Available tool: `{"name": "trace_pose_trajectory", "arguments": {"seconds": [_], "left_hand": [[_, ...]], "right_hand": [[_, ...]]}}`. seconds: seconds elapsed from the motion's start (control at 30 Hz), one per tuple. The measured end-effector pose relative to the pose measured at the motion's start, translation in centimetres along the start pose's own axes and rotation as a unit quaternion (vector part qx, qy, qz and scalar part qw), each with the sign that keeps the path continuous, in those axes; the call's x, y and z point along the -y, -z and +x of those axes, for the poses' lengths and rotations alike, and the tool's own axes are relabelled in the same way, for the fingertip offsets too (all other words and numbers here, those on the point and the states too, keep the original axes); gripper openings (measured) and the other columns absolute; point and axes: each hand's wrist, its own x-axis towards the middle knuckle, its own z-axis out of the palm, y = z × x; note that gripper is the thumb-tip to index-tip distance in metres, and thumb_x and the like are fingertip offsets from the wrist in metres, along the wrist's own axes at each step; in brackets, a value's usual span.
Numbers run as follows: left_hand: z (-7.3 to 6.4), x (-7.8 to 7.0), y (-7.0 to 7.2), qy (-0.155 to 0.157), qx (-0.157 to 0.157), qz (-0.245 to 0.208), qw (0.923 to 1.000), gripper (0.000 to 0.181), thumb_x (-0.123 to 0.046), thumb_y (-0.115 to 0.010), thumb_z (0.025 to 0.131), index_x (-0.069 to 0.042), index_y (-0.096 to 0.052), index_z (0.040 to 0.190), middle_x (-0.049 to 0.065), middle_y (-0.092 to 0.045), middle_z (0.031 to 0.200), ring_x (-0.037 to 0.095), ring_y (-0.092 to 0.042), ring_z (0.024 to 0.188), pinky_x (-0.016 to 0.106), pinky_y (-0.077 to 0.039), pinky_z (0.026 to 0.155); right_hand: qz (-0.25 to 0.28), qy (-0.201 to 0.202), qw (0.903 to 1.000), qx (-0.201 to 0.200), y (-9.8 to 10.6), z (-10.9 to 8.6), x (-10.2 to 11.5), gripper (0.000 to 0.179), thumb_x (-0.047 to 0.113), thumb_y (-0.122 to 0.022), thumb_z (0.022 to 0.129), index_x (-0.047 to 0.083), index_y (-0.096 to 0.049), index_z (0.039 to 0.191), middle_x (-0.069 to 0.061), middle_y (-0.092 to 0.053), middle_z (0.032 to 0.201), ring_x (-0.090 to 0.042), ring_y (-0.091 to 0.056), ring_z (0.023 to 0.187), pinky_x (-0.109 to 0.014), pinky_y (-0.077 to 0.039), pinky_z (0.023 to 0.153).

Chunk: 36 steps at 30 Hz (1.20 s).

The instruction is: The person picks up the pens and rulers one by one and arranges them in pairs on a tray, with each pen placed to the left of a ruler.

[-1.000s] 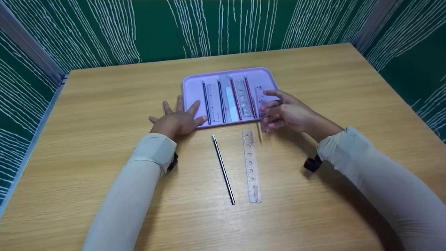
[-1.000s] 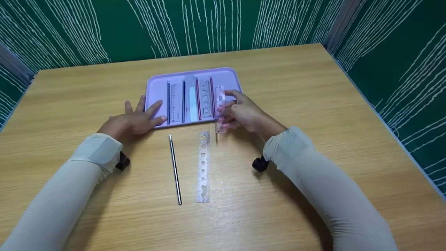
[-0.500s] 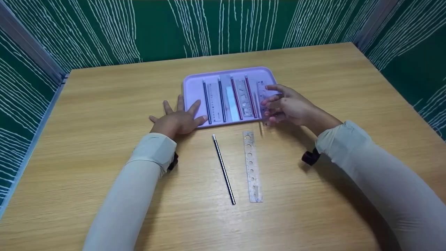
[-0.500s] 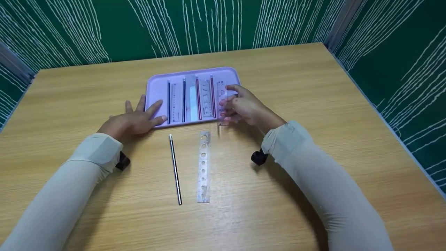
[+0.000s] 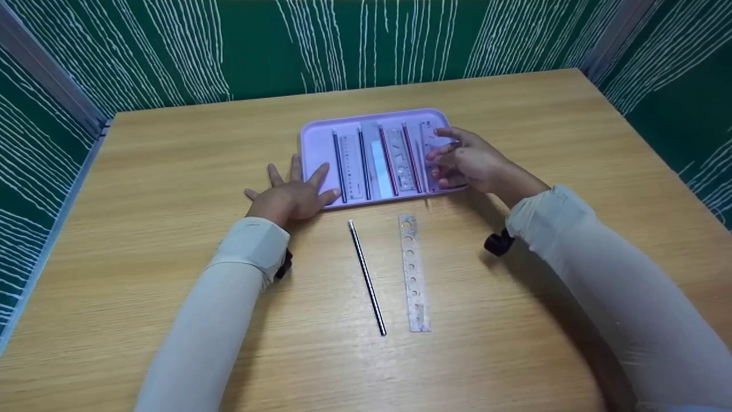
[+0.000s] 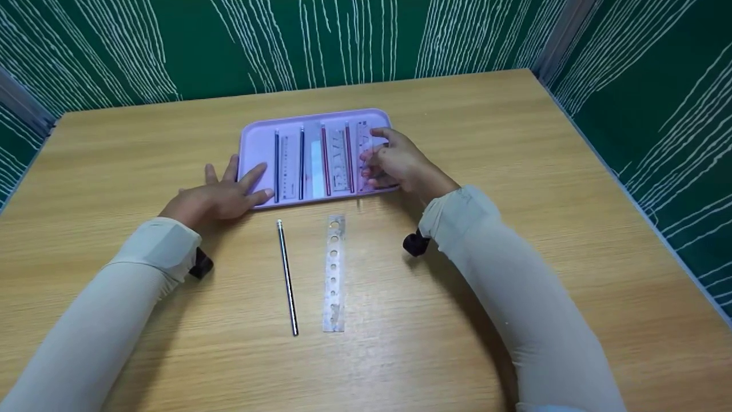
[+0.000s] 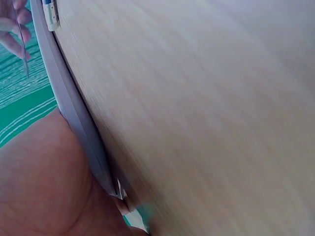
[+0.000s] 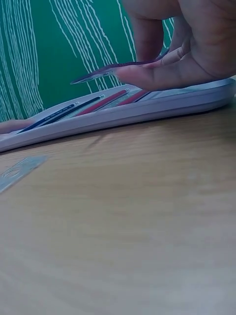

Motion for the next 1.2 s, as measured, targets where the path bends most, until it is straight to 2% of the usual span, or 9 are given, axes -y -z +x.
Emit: {"name": "trace_pose_trajectory", "arguments": {"seconds": [0.27, 0.53, 0.8, 0.97, 1.2], "left_hand": [[0.0, 0.0, 0.1, -0.003, 0.002, 0.007, 1.0000, 0.077, -0.079, -0.033, 0.094, -0.057, 0.006, 0.157, 0.002, 0.034, 0.167, 0.052, 0.032, 0.148, 0.090, 0.013, 0.099], [-0.1, 0.0, 0.0, -0.001, -0.005, 0.004, 1.0000, 0.077, -0.078, -0.035, 0.094, -0.056, 0.004, 0.158, 0.001, 0.031, 0.168, 0.051, 0.030, 0.150, 0.089, 0.012, 0.101], [0.0, 0.0, 0.2, -0.001, -0.001, 0.007, 1.0000, 0.078, -0.079, -0.034, 0.094, -0.057, 0.005, 0.157, 0.001, 0.031, 0.168, 0.051, 0.030, 0.149, 0.090, 0.012, 0.100], [-0.2, 0.0, 0.2, 0.000, -0.001, 0.005, 1.0000, 0.078, -0.079, -0.034, 0.094, -0.057, 0.005, 0.157, 0.002, 0.031, 0.168, 0.051, 0.030, 0.149, 0.090, 0.012, 0.100], [-0.2, 0.0, 0.2, -0.002, 0.001, 0.005, 1.0000, 0.078, -0.080, -0.034, 0.094, -0.057, 0.006, 0.157, 0.001, 0.032, 0.168, 0.052, 0.030, 0.149, 0.090, 0.012, 0.099]], "right_hand": [[-0.036, -0.005, 0.9993, -0.010, -0.1, 1.5, 0.4, 0.070, 0.008, -0.049, 0.106, 0.035, -0.019, 0.163, -0.005, -0.052, 0.133, -0.022, -0.062, 0.102, -0.031, -0.060, 0.079], [-0.111, 0.006, 0.9933, -0.032, -0.6, 2.7, 0.4, 0.071, 0.006, -0.049, 0.105, 0.033, -0.021, 0.164, -0.003, -0.051, 0.130, -0.021, -0.062, 0.106, -0.033, -0.059, 0.080], [-0.156, 0.006, 0.9859, -0.060, -1.8, 2.5, 1.1, 0.073, -0.002, -0.050, 0.102, 0.026, -0.023, 0.164, -0.008, -0.054, 0.126, -0.023, -0.065, 0.102, -0.036, -0.063, 0.083], [-0.228, 0.014, 0.9695, -0.089, -2.5, 2.3, 1.4, 0.070, -0.005, -0.055, 0.099, 0.015, -0.031, 0.161, -0.012, -0.057, 0.126, -0.025, -0.066, 0.104, -0.034, -0.064, 0.081], [-0.332, 0.024, 0.9337, -0.131, -3.1, 2.1, 1.5, 0.056, 0.004, -0.063, 0.098, 0.004, -0.046, 0.151, -0.019, -0.062, 0.134, -0.030, -0.067, 0.108, -0.034, -0.064, 0.079]]}}
